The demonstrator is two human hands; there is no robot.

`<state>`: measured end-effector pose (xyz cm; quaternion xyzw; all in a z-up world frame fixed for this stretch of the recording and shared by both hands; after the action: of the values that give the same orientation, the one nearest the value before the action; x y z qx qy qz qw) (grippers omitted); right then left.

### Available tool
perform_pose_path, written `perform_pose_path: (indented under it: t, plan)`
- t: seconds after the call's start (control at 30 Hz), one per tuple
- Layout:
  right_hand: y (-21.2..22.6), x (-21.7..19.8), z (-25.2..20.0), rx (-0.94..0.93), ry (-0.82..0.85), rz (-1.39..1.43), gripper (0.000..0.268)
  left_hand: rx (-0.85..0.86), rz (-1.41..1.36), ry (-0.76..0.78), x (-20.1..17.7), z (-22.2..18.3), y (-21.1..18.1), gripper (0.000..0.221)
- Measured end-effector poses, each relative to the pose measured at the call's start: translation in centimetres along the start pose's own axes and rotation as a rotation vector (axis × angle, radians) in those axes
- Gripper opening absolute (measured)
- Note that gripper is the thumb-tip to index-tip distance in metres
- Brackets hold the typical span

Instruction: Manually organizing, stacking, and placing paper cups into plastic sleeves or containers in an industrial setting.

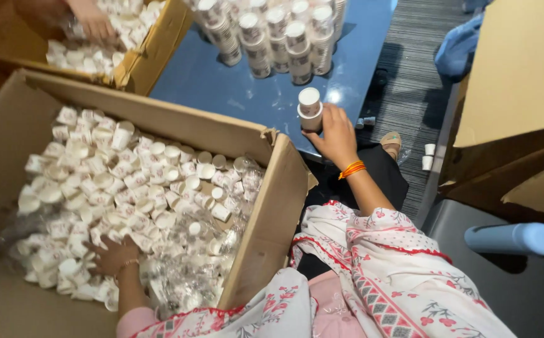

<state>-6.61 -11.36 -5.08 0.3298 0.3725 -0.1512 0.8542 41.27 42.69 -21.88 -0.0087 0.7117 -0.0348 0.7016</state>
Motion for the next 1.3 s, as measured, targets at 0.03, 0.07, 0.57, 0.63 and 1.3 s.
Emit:
perform_pose_path:
  t: [0.03,0.07,0.57,0.63,1.3]
  plan:
    - [0.3,0.5,-0.2,-0.029,0.034,-0.005,0.067,-0.036,-0.007,0.026,-2.6,0.2,0.2,0.088]
    - [0.2,0.5,-0.1,-0.033,0.019,-0.015,0.068,-0.01,-0.021,0.07,-3.0,-1.2,-2.3,0.089]
    - [0.6,1.0,-0.2,-0.098,0.043,-0.051,0.061,0.402,-0.205,0.459,4.4,-5.2,-11.1,0.103]
    - [0.2,1.1,-0.3,-0.075,0.06,-0.065,0.061,0.384,-0.187,0.512,3.1,-6.8,-12.0,0.105]
    - [0.3,0.0,0.3,-0.038,-0.041,-0.042,0.061,0.34,-0.037,0.303,2.3,-8.4,-13.5,0.1]
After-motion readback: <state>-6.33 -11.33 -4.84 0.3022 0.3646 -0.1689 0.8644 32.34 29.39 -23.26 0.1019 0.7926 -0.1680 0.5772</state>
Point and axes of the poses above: each hand's wrist, its own z-axis towards the middle knuckle, its own x-axis out of the palm, y = z × x, the point moved 7 cm from there along z, towards the middle knuckle, and after that the axes turned 3 degrees about -z, right-handed, at the moved point
